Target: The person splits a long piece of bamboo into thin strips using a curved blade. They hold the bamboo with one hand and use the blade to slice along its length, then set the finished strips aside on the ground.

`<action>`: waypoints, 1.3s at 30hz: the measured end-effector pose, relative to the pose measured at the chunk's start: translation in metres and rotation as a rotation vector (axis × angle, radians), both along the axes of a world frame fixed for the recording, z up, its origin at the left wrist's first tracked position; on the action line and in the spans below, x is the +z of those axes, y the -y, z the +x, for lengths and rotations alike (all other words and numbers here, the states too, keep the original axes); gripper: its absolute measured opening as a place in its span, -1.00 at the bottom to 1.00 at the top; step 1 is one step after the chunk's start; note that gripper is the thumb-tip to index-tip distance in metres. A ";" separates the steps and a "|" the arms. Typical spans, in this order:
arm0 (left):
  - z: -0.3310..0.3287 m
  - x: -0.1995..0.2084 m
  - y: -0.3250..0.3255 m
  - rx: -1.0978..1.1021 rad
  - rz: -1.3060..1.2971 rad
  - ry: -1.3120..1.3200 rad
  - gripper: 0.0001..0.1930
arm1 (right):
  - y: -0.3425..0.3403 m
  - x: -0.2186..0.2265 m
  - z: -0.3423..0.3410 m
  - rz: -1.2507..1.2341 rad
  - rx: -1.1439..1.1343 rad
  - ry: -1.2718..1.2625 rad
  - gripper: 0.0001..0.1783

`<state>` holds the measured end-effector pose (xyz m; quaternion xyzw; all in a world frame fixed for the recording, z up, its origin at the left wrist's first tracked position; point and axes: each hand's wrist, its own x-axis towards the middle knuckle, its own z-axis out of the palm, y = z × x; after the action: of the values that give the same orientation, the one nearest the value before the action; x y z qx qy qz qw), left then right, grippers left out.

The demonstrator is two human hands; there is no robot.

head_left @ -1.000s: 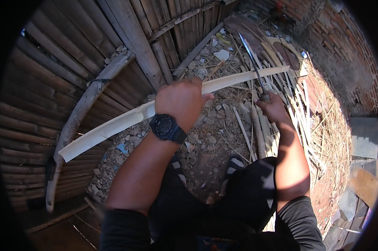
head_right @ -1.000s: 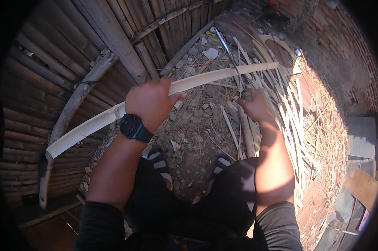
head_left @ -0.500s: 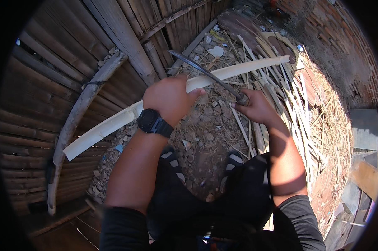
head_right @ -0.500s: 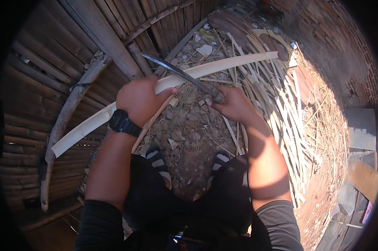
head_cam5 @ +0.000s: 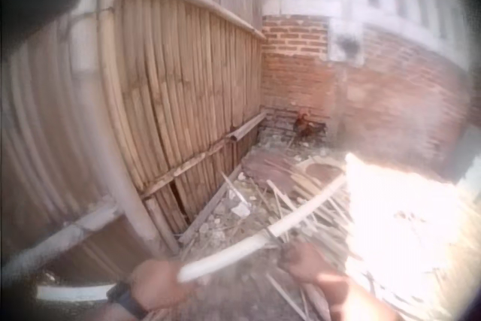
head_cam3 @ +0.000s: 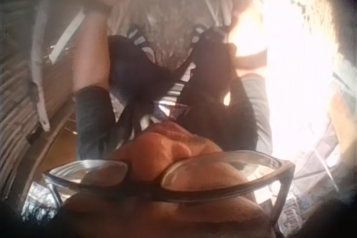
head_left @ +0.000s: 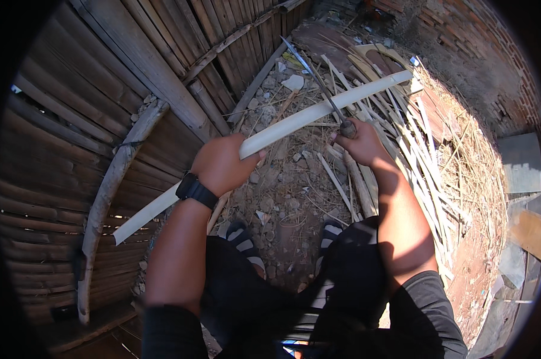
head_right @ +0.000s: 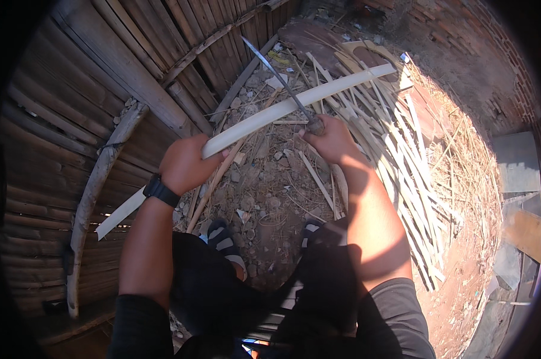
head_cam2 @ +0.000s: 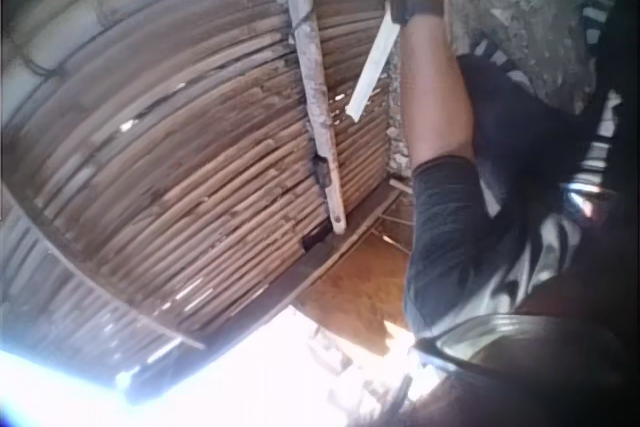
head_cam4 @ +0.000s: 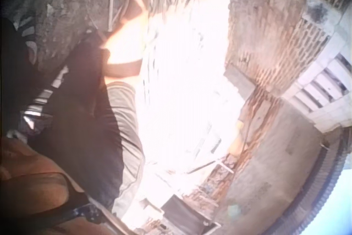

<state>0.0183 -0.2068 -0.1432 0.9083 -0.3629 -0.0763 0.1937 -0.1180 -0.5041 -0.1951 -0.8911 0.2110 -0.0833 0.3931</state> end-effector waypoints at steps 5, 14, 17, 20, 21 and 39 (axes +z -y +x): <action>-0.003 0.041 -0.010 0.001 0.029 -0.040 -0.53 | -0.022 0.019 -0.012 -0.155 0.204 0.054 -0.53; -0.026 -0.019 -0.042 0.133 -0.147 -0.049 -0.55 | 0.021 0.010 -0.018 -0.150 -0.019 -0.060 -0.37; -0.015 -0.020 -0.047 0.153 -0.144 -0.078 -0.54 | -0.018 0.015 -0.015 -0.183 0.218 -0.039 -0.45; -0.010 -0.027 -0.054 0.139 -0.188 -0.100 -0.54 | -0.045 0.031 -0.007 -0.425 0.439 -0.097 -0.53; -0.010 -0.031 -0.056 0.125 -0.211 -0.107 -0.54 | -0.038 0.024 -0.005 -0.374 0.407 -0.074 -0.55; -0.010 -0.026 -0.062 0.161 -0.160 -0.081 -0.57 | 0.030 -0.015 -0.011 -0.027 -0.264 -0.009 -0.43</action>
<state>0.0078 -0.1453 -0.1688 0.9122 -0.2858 -0.0678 0.2857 -0.1295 -0.5339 -0.2100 -0.8611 0.3269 -0.1333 0.3659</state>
